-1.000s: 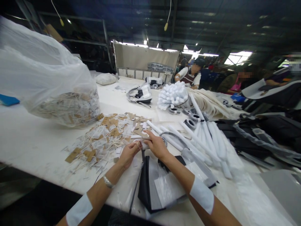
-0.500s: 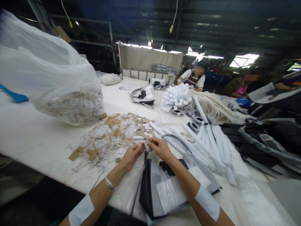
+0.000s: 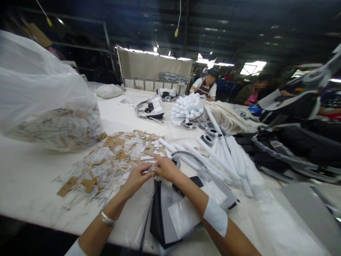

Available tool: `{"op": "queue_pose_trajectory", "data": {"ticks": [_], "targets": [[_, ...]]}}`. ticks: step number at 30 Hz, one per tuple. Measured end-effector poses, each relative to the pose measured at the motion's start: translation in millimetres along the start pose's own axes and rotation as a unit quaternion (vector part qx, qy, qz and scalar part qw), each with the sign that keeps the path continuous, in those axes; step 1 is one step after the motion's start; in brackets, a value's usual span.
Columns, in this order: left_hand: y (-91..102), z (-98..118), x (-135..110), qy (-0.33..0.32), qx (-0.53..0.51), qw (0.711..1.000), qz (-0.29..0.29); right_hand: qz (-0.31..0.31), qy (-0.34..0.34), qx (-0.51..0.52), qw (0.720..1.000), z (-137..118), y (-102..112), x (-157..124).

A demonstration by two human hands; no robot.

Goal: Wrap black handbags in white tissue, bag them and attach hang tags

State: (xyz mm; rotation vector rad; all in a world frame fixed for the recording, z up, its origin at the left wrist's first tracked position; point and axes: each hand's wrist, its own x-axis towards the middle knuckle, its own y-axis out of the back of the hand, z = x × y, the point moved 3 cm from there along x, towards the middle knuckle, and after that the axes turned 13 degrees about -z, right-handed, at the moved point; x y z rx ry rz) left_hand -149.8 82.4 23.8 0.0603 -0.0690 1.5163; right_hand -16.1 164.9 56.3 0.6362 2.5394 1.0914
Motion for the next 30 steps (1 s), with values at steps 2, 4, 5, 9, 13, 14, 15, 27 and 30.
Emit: {"op": "queue_pose_trajectory", "data": {"ticks": [2, 4, 5, 9, 13, 14, 15, 27, 30], "targets": [[3.1, 3, 0, -0.004, 0.046, 0.999, -0.001, -0.002, 0.011, 0.057, 0.998, 5, -1, 2], [4.1, 4, -1, -0.003, 0.08, 0.997, 0.01, 0.015, 0.027, 0.101, 0.994, 10, -4, 2], [3.7, 5, -2, -0.001, 0.092, 0.996, 0.02, 0.032, 0.037, 0.114, 0.992, 11, -6, 2], [-3.3, 3, -6, 0.009, 0.093, 0.993, 0.075, 0.116, 0.06, 0.127, 0.983, 10, -17, -4], [-8.6, -3, -11, 0.025, 0.041, 0.991, 0.127, 0.178, 0.052, 0.117, 0.976, 6, -24, -9], [-8.4, -5, -13, 0.031, 0.024, 0.989, 0.14, 0.192, 0.05, 0.114, 0.974, 6, -23, -10], [-7.7, -8, -16, 0.035, 0.008, 0.988, 0.152, 0.2, 0.05, 0.112, 0.972, 6, -22, -10], [-5.3, -4, -39, 0.027, -0.058, 0.974, 0.217, 0.045, 0.181, 0.137, 0.973, 9, -17, -5], [-2.8, -7, -36, 0.027, -0.062, 0.972, 0.226, 0.062, 0.179, 0.129, 0.973, 12, -16, -7]]}}
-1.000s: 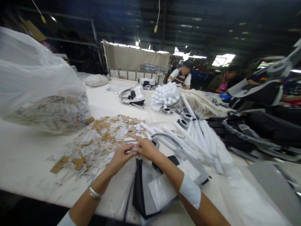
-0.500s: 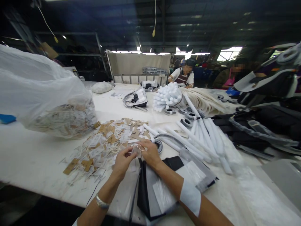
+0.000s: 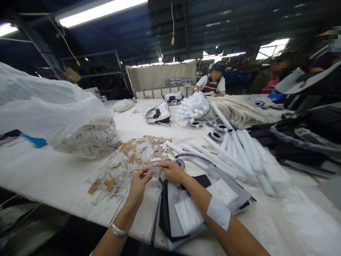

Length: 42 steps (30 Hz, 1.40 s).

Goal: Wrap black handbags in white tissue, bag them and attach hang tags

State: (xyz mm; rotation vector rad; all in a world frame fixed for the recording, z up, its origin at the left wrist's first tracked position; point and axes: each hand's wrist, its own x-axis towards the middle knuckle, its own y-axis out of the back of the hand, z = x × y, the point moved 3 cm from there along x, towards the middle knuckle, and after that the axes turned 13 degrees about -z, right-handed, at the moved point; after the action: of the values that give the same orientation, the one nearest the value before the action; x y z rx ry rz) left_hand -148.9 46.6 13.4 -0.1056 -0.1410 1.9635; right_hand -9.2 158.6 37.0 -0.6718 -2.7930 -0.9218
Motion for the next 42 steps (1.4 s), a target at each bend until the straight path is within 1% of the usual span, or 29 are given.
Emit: {"op": "queue_pose_trajectory", "data": {"ticks": [2, 4, 7, 10, 12, 13, 14, 15, 16, 18, 19, 22, 25, 27, 28, 29, 30, 32, 34, 35, 36, 37, 39, 40, 42], "targets": [[6.2, -3, 5, 0.006, -0.005, 1.0, 0.017, 0.014, -0.003, -0.017, 1.0, 3, 2, -2], [16.6, -4, 10, 0.012, -0.004, 0.999, 0.036, 0.025, -0.008, -0.037, 0.999, 8, 5, -4], [33.6, 4, 9, 0.006, 0.02, 0.998, 0.053, 0.022, -0.008, -0.064, 0.998, 15, 6, -4], [40.6, 18, -11, -0.017, 0.075, 0.995, 0.063, -0.018, 0.003, -0.084, 0.996, 21, 0, -3], [35.0, 22, -33, -0.037, 0.127, 0.989, 0.065, -0.045, 0.0, -0.092, 0.995, 25, -5, -2], [28.2, 23, -45, -0.053, 0.168, 0.983, 0.05, -0.055, -0.005, -0.095, 0.994, 28, -7, -2], [19.1, 22, -57, -0.072, 0.215, 0.974, 0.022, -0.062, -0.011, -0.097, 0.993, 30, -9, -1], [7.8, 19, -68, -0.098, 0.274, 0.956, -0.024, -0.067, -0.016, -0.098, 0.993, 32, -10, 0], [-3.1, 14, -77, -0.11, 0.309, 0.942, -0.07, -0.071, -0.02, -0.099, 0.992, 34, -11, 0], [-20.1, 5, -90, -0.121, 0.349, 0.919, -0.135, -0.075, -0.026, -0.102, 0.992, 36, -11, 1], [-24.7, 1, -92, -0.118, 0.352, 0.916, -0.148, -0.074, -0.028, -0.105, 0.991, 35, -11, 2], [-27.3, 2, -89, -0.127, 0.372, 0.904, -0.167, -0.051, -0.036, -0.119, 0.991, 22, -4, 3], [-21.9, 15, -84, -0.133, 0.382, 0.896, -0.182, 0.007, -0.044, -0.136, 0.99, -9, 14, -8], [-16.7, 22, -86, -0.129, 0.385, 0.9, -0.156, 0.064, -0.044, -0.149, 0.986, -34, 32, -32], [-13.7, 24, -90, -0.122, 0.383, 0.906, -0.133, 0.097, -0.046, -0.159, 0.981, -45, 43, -49], [-10.5, 25, -94, -0.111, 0.375, 0.914, -0.107, 0.133, -0.058, -0.174, 0.974, -54, 54, -71], [-7.3, 22, -100, -0.092, 0.36, 0.924, -0.085, 0.175, -0.087, -0.196, 0.961, -58, 66, -97], [-0.7, 9, -112, -0.039, 0.307, 0.95, -0.054, 0.24, -0.18, -0.246, 0.922, -55, 85, -156], [5.5, -13, -123, 0.027, 0.226, 0.973, -0.026, 0.303, -0.295, -0.271, 0.865, -39, 96, -216], [7.6, -25, -127, 0.061, 0.185, 0.981, -0.013, 0.315, -0.348, -0.264, 0.843, -28, 98, -240], [8.0, -35, -129, 0.09, 0.145, 0.985, -0.01, 0.315, -0.392, -0.244, 0.829, -16, 96, -260], [6.9, -45, -129, 0.119, 0.107, 0.987, -0.01, 0.309, -0.425, -0.213, 0.824, -6, 93, -274], [-0.4, -55, -126, 0.177, 0.046, 0.983, -0.03, 0.296, -0.454, -0.165, 0.824, 7, 83, -286], [-6.2, -55, -123, 0.197, 0.026, 0.979, -0.048, 0.296, -0.456, -0.149, 0.826, 8, 79, -285], [-19.5, -48, -117, 0.202, 0.009, 0.975, -0.095, 0.305, -0.458, -0.119, 0.826, 5, 73, -280]]}}
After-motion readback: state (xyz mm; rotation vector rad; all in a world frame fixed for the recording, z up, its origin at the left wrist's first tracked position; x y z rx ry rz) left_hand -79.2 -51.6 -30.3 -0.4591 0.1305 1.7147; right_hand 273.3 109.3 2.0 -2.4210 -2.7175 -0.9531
